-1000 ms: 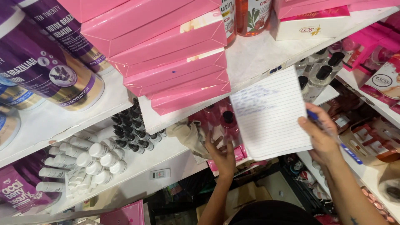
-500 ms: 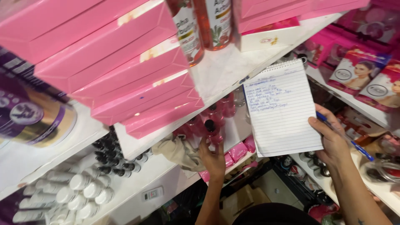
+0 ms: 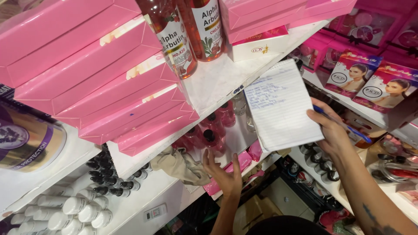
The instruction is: The person wipes a pink product box with a cloth and places it on a shelf. They then pick up a notepad and pen, write on the notepad, and place it back on the shelf. Finally, they pick up and arrange several pink boxes on the shelf.
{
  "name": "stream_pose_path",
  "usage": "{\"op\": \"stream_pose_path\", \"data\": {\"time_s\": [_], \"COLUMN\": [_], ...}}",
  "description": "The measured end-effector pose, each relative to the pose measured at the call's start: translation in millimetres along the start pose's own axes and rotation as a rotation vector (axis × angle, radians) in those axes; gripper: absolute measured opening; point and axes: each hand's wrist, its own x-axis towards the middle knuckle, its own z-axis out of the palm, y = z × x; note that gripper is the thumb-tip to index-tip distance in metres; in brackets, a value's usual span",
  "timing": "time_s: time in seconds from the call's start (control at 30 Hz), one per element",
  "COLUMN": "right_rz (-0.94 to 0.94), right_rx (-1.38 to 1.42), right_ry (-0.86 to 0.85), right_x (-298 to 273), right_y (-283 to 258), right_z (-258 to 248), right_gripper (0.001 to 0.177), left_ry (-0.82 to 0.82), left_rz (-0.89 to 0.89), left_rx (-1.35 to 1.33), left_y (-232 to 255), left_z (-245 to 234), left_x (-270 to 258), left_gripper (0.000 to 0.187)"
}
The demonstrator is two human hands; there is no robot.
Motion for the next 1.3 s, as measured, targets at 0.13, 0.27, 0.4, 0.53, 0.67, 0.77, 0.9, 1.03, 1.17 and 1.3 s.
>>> {"op": "stream_pose_path", "data": {"time_s": [0.13,0.27,0.4,0.53,0.67,0.77,0.9,1.03,1.17,1.3], "right_rz": [0.015,0.000,-0.124,-0.327,-0.352,-0.584,-0.917,-0.977,-1.050,-1.130], "right_rx": [0.007,-0.120,-0.351,-0.684,-1.076,-1.109,-1.202,-1.440,-1.585,-1.700], "right_ry": [-0.118,-0.143,-0.131,-0.113,-0.025,-0.106,-0.162,-0.033,-0.038,-0.135], "right_x": [41.1,67.4,77.4,78.5,47.7,72.1,67.6,58.9,56.6,72.3], "right_y": [0.3,-3.7,-7.1,-9.3,-39.9,-24.2,-34.2,-46.7,-48.5,-42.6], "right_z": [9.8,20.1,24.5,26.8,58.0,33.7,29.7,48.5,67.5,78.3], "right_gripper": [0.048,0.044,0.041,0.041,0.041,0.039,0.045,0.044,0.028,0.017], "left_ry": [-0.082,-0.082,-0.139,-0.234,-0.347,-0.342,-0.336,-0.368,-0.338,-0.275], "left_rz": [0.013,0.121,0.112,0.241,0.432,0.497,0.515,0.491,0.496,0.460], "left_rx": [-0.099,-0.101,-0.120,-0.070,0.013,0.095,0.161,0.105,-0.020,-0.100], "left_y": [15.7,22.6,35.5,52.5,76.0,66.1,69.0,88.7,97.8,98.2], "left_z": [5.9,8.4,11.7,24.0,37.9,62.2,69.3,60.8,55.9,61.4], "left_x": [-4.4,-5.0,1.3,16.7,36.8,38.5,45.2,54.9,63.1,76.2], "left_gripper": [0.070,0.061,0.058,0.058,0.054,0.043,0.039,0.045,0.062,0.069]}}
